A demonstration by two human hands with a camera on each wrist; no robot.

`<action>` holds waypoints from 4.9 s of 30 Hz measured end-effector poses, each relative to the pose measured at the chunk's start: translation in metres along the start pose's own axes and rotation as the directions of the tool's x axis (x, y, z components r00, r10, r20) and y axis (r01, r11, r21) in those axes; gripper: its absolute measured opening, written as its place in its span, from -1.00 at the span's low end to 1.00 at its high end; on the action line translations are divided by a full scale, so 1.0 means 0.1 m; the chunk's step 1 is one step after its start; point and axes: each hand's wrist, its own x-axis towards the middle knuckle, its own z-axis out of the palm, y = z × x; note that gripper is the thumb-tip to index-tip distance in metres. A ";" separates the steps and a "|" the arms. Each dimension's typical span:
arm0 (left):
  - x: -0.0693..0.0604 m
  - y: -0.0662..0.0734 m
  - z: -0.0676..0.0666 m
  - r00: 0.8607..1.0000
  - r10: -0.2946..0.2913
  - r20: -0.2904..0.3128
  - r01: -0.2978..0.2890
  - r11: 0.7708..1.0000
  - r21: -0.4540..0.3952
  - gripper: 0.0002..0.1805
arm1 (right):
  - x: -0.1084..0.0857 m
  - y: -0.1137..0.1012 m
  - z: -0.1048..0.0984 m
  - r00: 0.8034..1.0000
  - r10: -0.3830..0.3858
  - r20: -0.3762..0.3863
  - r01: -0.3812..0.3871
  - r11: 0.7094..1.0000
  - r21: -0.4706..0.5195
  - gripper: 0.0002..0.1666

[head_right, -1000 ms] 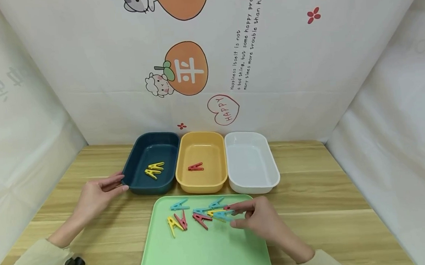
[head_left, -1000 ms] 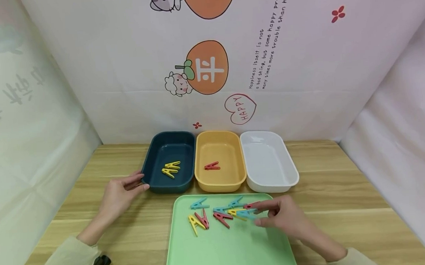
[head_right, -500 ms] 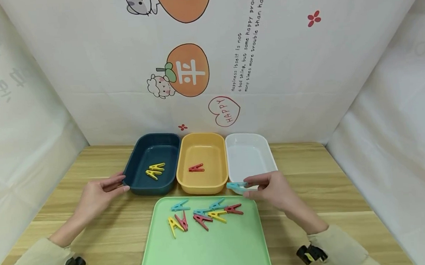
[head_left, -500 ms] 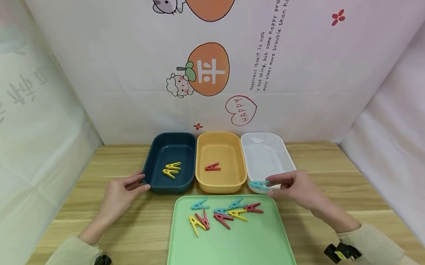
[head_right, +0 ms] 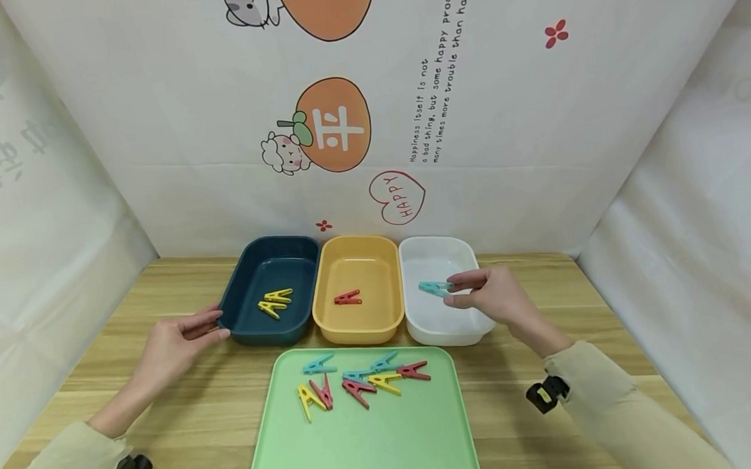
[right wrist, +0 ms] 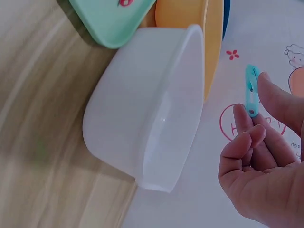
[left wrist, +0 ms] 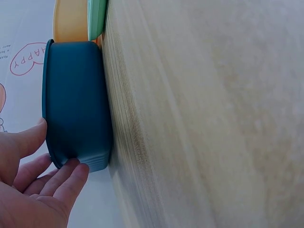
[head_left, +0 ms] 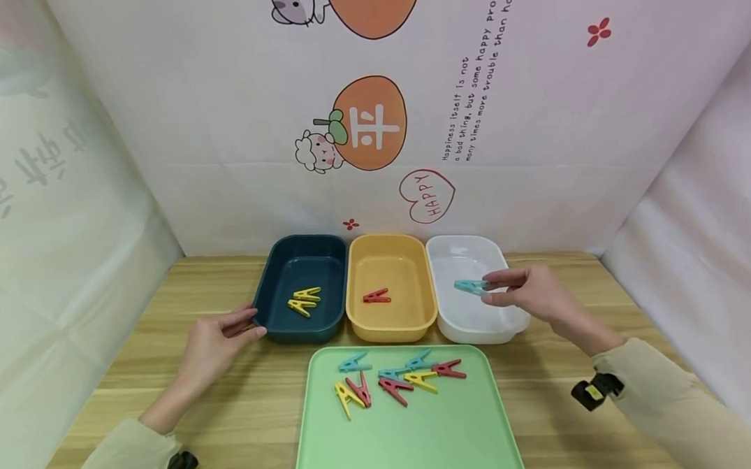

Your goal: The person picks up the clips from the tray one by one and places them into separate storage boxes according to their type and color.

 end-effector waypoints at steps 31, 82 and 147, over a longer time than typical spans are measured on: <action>0.01 -0.01 0.00 1.000 0.000 -0.003 0.000 1.000 -0.008 -0.49 | 0.78 0.17 0.12 0.986 0.149 0.081 -0.143 0.987 -0.072 -0.39; 0.03 0.01 0.00 1.000 -0.002 -0.007 0.002 1.000 -0.006 -0.49 | -0.38 -0.18 0.26 0.986 -0.164 -0.011 0.160 0.974 -0.162 -0.68; 0.00 -0.01 -0.01 1.000 -0.018 0.008 0.018 1.000 -0.006 -0.47 | -0.75 0.11 1.13 0.972 -0.188 0.140 0.182 0.982 0.056 -0.75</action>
